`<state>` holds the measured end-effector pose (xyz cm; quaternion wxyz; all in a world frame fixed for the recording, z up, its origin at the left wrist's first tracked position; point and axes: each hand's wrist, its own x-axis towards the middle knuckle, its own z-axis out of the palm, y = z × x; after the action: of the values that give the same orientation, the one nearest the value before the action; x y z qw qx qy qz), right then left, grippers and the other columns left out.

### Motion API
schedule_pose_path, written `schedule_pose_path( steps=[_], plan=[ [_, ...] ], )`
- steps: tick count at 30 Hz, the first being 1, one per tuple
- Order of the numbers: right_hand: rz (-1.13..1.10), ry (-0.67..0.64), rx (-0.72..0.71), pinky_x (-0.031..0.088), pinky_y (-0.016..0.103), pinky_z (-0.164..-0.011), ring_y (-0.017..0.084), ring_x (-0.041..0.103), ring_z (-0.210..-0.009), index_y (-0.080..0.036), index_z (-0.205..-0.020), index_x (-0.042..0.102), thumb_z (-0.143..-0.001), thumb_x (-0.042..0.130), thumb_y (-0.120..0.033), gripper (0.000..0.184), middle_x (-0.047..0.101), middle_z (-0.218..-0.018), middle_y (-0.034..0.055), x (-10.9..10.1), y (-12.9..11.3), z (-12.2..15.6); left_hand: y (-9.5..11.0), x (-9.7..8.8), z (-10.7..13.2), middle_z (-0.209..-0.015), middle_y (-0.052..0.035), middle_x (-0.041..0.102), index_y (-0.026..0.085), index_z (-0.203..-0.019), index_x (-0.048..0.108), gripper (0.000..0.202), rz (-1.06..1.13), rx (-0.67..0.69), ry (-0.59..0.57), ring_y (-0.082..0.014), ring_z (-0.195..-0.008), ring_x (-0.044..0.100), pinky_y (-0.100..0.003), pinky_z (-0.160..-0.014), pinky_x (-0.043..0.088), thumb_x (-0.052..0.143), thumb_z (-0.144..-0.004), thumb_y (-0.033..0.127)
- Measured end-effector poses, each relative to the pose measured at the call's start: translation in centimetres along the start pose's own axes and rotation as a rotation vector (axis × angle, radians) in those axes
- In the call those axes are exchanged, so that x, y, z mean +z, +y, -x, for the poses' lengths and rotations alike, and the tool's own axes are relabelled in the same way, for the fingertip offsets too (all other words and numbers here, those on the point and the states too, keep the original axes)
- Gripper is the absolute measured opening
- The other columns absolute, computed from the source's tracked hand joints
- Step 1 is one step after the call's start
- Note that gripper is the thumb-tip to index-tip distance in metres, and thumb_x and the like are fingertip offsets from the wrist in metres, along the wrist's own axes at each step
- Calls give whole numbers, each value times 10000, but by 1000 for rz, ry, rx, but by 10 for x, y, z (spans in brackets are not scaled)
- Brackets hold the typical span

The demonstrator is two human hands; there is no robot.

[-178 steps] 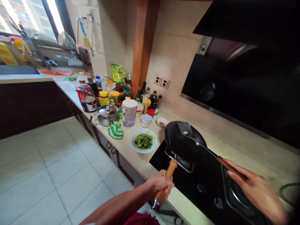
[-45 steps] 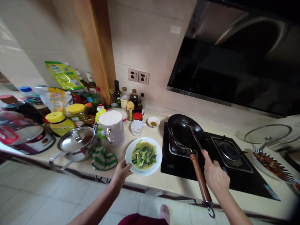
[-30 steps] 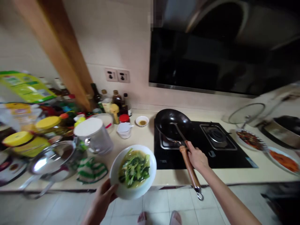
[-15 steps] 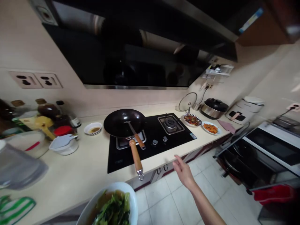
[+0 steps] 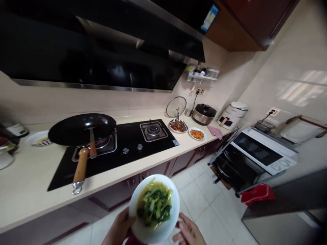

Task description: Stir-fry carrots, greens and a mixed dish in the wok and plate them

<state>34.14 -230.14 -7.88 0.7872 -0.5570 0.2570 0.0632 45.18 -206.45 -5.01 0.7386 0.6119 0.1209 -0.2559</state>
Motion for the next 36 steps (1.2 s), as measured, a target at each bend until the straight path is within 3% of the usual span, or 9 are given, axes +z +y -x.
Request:
schedule_pose_path(
  steps=[2, 5, 8, 14, 17, 21, 28, 32, 36],
  plan=[
    [-38, -80, -65, 472, 228, -545, 157, 644, -665, -131, -1110, 607, -699, 676, -585, 616, 676, -767, 74, -9, -36, -4, 16, 43, -18, -676, -40, 675, 133, -777, 644, 249, -30, -14, -71, -218, -660, 637, -343, -635, 532, 655, -533, 180],
    [-55, 45, -116, 514, 248, -602, 99, 571, -553, -142, -1036, 631, -728, 682, -514, 485, 636, -674, 7, -35, -77, -18, 36, 100, -50, -654, -40, 665, 118, -783, 638, 261, -89, -25, -175, -218, -644, 639, -354, -617, 535, 602, -525, 131],
    [-82, 141, -112, 531, 265, -621, 102, 572, -553, -151, -996, 636, -686, 721, -473, 455, 649, -694, 0, -69, -106, -42, 49, 150, -86, -692, -55, 678, 108, -809, 639, 281, -123, -4, -240, -239, -669, 653, -375, -616, 542, 568, -537, 114],
    [-103, 245, -235, 520, 269, -611, 157, 619, -656, -161, -1040, 649, -646, 738, -428, 484, 705, -788, 29, -139, -173, -120, 76, 248, -166, -807, -93, 702, 95, -920, 628, 330, -86, 46, -364, -263, -745, 675, -393, -661, 556, 601, -592, 114],
    [-141, 260, -275, 521, 283, -621, 190, 646, -708, -158, -998, 669, -624, 744, -406, 454, 721, -817, 47, -169, -221, -171, 99, 288, -213, -888, -118, 703, 104, -976, 603, 330, -38, 85, -381, -237, -737, 684, -364, -679, 558, 680, -694, 257],
    [-163, 283, -303, 519, 297, -591, 212, 655, -677, -153, -857, 682, -548, 764, -360, 381, 713, -718, 42, -206, -288, -249, 130, 319, -288, -845, -142, 701, 106, -929, 574, 403, 97, 25, -295, -237, -685, 700, -339, -680, 559, 656, -767, 466],
    [-166, 295, -371, 454, 239, -463, 140, 566, -490, -172, -688, 636, -462, 743, -275, 270, 631, -544, -24, -265, -375, -394, 162, 345, -411, -605, -80, 676, 158, -815, 471, 179, 364, -65, 56, -190, -645, 703, -252, -681, 554, 612, -847, 265],
    [-169, 253, -372, 427, 216, -434, 111, 526, -463, -176, -664, 607, -430, 732, -268, 281, 603, -513, -48, -285, -405, -469, 165, 359, -453, -599, -67, 679, 166, -880, 451, 124, 420, -67, 161, -202, -640, 708, -262, -644, 563, 558, -846, 114],
    [-155, 183, -342, 472, 232, -492, 119, 559, -511, -178, -689, 584, -428, 737, -274, 317, 630, -560, -43, -292, -422, -534, 163, 369, -477, -657, -60, 696, 146, -996, 480, 340, 478, -54, 276, -217, -591, 699, -286, -593, 570, 576, -720, -28]
  ],
)
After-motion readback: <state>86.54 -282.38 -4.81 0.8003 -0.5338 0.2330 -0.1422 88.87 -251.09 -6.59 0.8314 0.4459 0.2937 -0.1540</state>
